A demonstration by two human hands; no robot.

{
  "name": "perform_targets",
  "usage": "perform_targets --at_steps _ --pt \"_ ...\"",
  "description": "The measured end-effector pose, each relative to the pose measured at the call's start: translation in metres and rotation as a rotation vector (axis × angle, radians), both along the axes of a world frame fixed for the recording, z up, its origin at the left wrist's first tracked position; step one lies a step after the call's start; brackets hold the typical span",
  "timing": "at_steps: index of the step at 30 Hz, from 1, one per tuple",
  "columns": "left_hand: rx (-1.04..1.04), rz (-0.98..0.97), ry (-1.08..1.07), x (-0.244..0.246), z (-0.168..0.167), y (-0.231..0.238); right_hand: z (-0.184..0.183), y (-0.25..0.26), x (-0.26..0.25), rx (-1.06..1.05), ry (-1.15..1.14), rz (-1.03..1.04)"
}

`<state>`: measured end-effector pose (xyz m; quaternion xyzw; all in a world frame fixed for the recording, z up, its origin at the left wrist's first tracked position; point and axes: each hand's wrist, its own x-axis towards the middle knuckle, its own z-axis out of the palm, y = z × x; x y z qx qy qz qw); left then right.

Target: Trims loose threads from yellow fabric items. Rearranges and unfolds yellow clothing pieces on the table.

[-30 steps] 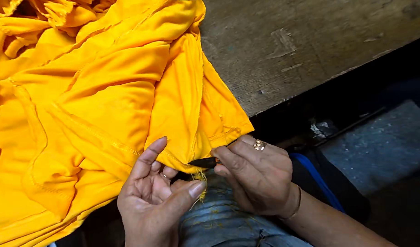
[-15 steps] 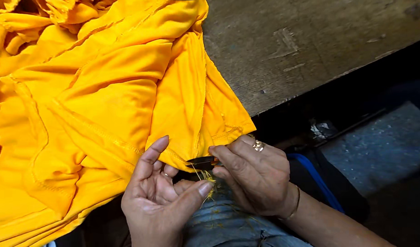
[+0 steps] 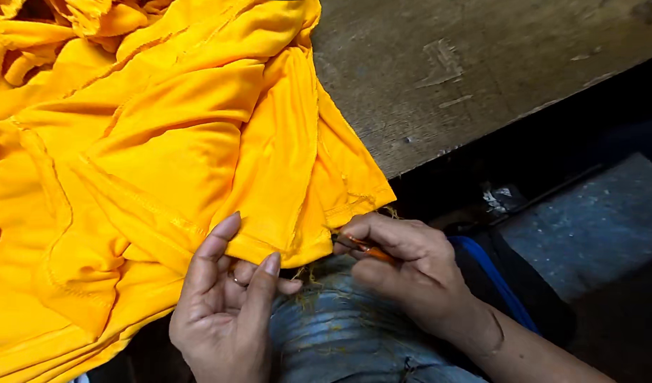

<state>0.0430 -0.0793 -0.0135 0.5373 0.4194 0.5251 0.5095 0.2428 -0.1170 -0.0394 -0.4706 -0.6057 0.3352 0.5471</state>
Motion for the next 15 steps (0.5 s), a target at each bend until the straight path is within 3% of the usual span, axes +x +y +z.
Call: perform_targets --at_steps 9,12,15 --pt "0.007 -0.043 -0.012 -0.001 -0.003 -0.003 0.001 0.005 -0.028 -0.001 0.048 -0.021" --pt "0.013 -0.024 -0.040 -0.004 -0.002 -0.001 -0.003 -0.002 -0.024 0.051 -0.012 0.127" --pt "0.010 -0.007 -0.062 -0.005 -0.001 0.001 -0.011 -0.011 -0.015 0.124 -0.136 0.416"
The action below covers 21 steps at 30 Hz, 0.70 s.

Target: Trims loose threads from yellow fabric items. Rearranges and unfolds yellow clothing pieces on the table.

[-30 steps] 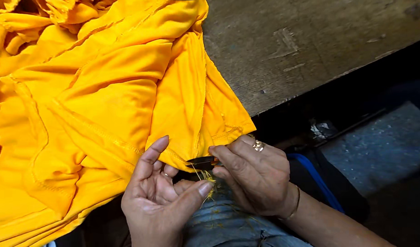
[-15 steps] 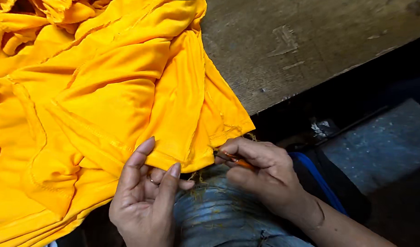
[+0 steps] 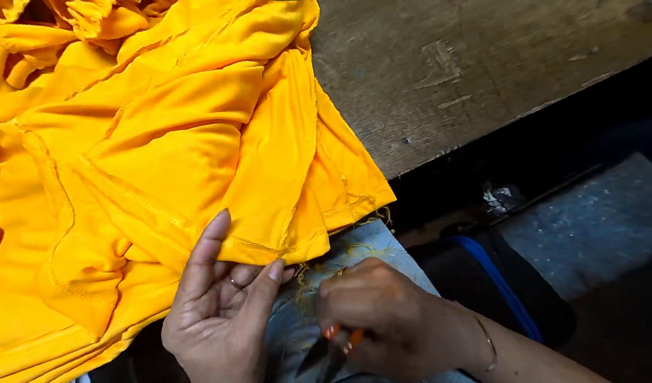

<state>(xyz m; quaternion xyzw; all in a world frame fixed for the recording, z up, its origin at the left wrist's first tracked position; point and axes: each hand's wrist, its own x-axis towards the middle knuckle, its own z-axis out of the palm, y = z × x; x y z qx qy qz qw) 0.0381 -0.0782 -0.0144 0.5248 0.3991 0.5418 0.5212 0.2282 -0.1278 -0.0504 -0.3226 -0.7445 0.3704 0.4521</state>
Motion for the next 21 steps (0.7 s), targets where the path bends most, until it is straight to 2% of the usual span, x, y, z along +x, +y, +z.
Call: perform_targets --at_steps 2,7,9,11,13,17,19,21 --pt "0.013 0.015 0.009 0.000 -0.002 0.001 -0.002 -0.003 0.002 0.027 -0.054 0.044" --pt "-0.026 -0.006 -0.028 0.000 -0.001 0.001 0.004 0.009 0.006 0.166 -0.121 -0.441" --pt "-0.054 -0.043 -0.041 -0.001 0.001 0.000 0.005 0.018 0.006 0.179 -0.166 -0.541" --pt "-0.037 -0.081 0.000 -0.002 0.005 -0.001 0.003 0.024 0.005 0.184 -0.153 -0.550" --pt "0.085 -0.100 0.173 -0.006 0.010 0.002 0.002 0.027 0.002 0.188 -0.065 -0.527" --pt "0.555 -0.028 0.824 -0.033 0.024 0.025 0.008 0.026 0.010 0.053 0.108 -0.407" --pt "0.663 -0.027 0.988 -0.041 0.034 0.035 0.011 0.025 0.014 -0.022 0.145 -0.379" --pt "0.730 -0.084 1.013 -0.042 0.041 0.041 0.014 0.025 0.016 -0.068 0.166 -0.383"
